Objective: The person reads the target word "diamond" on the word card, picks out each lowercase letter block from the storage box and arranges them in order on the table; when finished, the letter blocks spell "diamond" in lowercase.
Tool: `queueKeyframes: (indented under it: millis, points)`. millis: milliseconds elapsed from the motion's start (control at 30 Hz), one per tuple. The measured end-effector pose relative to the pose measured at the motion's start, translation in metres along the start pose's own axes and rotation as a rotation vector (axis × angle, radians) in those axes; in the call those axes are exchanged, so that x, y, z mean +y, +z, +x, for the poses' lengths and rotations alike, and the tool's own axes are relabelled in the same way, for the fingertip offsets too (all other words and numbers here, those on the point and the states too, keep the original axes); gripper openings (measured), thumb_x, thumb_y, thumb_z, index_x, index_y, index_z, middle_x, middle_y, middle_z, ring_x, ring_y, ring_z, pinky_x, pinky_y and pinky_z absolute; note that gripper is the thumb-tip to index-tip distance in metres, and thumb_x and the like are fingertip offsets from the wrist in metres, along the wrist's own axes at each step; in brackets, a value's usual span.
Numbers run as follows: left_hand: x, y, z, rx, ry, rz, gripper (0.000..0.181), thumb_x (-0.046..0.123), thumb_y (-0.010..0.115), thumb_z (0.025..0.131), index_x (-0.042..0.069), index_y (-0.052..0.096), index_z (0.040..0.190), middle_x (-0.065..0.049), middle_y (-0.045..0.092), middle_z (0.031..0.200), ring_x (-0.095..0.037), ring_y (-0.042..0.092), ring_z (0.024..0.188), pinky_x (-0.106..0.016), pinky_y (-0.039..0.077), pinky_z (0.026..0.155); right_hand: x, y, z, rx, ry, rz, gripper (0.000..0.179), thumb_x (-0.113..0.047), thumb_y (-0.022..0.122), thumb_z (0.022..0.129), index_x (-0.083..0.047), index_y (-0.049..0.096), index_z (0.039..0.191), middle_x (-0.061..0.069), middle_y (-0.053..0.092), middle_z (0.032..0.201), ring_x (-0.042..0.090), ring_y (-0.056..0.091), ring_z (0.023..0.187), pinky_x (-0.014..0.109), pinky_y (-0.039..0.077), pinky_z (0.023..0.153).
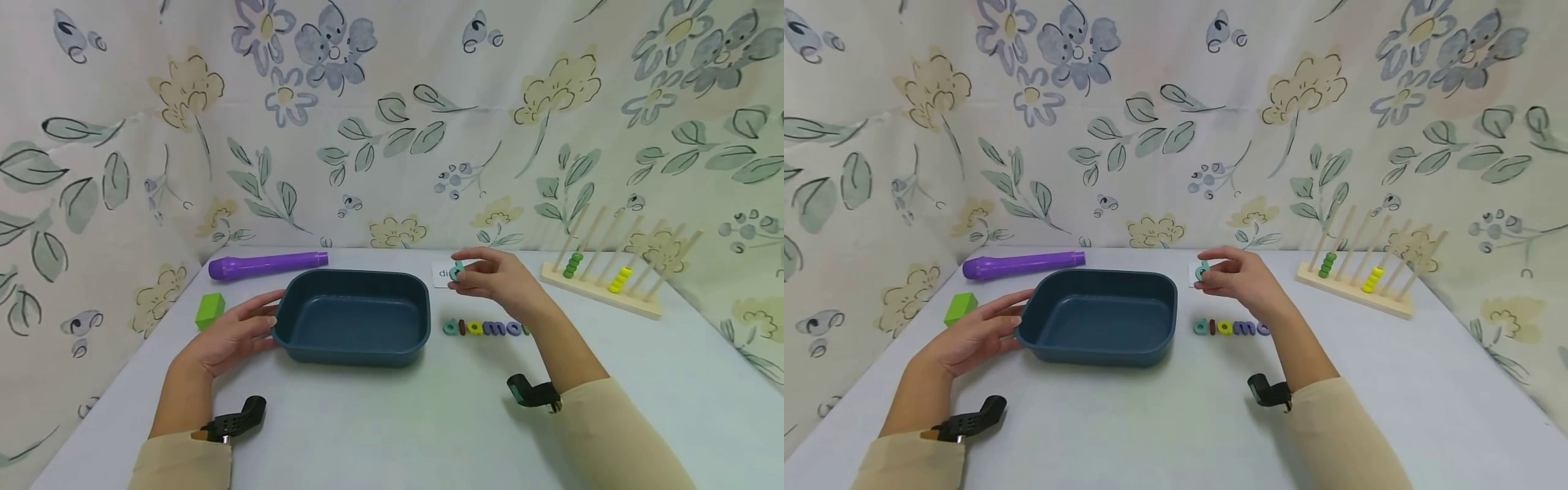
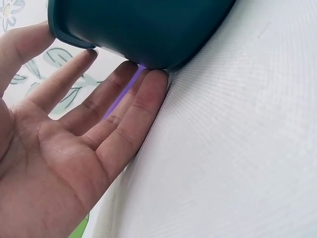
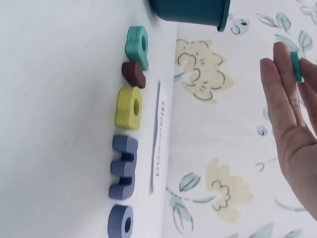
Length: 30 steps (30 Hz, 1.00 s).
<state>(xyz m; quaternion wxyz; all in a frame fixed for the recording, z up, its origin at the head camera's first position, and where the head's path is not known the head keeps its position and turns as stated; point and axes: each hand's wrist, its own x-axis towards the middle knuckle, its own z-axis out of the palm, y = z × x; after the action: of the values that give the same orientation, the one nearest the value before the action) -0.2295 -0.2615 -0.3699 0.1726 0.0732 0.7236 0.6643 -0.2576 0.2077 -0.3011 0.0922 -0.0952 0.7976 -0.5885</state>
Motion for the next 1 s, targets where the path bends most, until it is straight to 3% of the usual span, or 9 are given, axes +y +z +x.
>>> queueKeyframes:
  millis: [300, 500, 1000]
  points:
    - [0.001, -0.001, -0.001, 0.000, -0.005, -0.001, 0.067, 0.022, 0.061, 0.104, 0.015, 0.031, 0.163, -0.022, 0.033, 0.162, -0.013, 0.065, 0.119, -0.036, 0.059, 0.098, 0.004, -0.015, -0.012, 0.024, 0.036, 0.070, 0.056, -0.009, 0.075, 0.094, -0.006, 0.053, 0.145, 0.018, 0.052, 0.121, 0.017, 0.076, 0.102, 0.027, 0.060, 0.093]
    - [0.001, -0.002, -0.002, 0.004, -0.004, 0.008, 0.066, 0.023, 0.060, 0.105, 0.016, 0.031, 0.163, -0.022, 0.033, 0.162, -0.013, 0.065, 0.119, -0.036, 0.059, 0.098, 0.006, -0.021, -0.016, 0.048, 0.025, 0.041, 0.058, -0.009, 0.079, 0.090, -0.008, 0.055, 0.143, 0.016, 0.051, 0.122, 0.020, 0.076, 0.101, 0.027, 0.060, 0.093]
    - [0.002, 0.000, -0.003, 0.005, -0.005, 0.015, 0.067, 0.023, 0.060, 0.105, 0.016, 0.030, 0.164, -0.022, 0.032, 0.162, -0.012, 0.066, 0.118, -0.034, 0.059, 0.098, 0.020, -0.051, -0.039, 0.080, 0.019, -0.020, 0.049, -0.021, 0.079, 0.093, -0.010, 0.058, 0.136, 0.006, 0.059, 0.100, 0.025, 0.074, 0.092, 0.029, 0.062, 0.088]
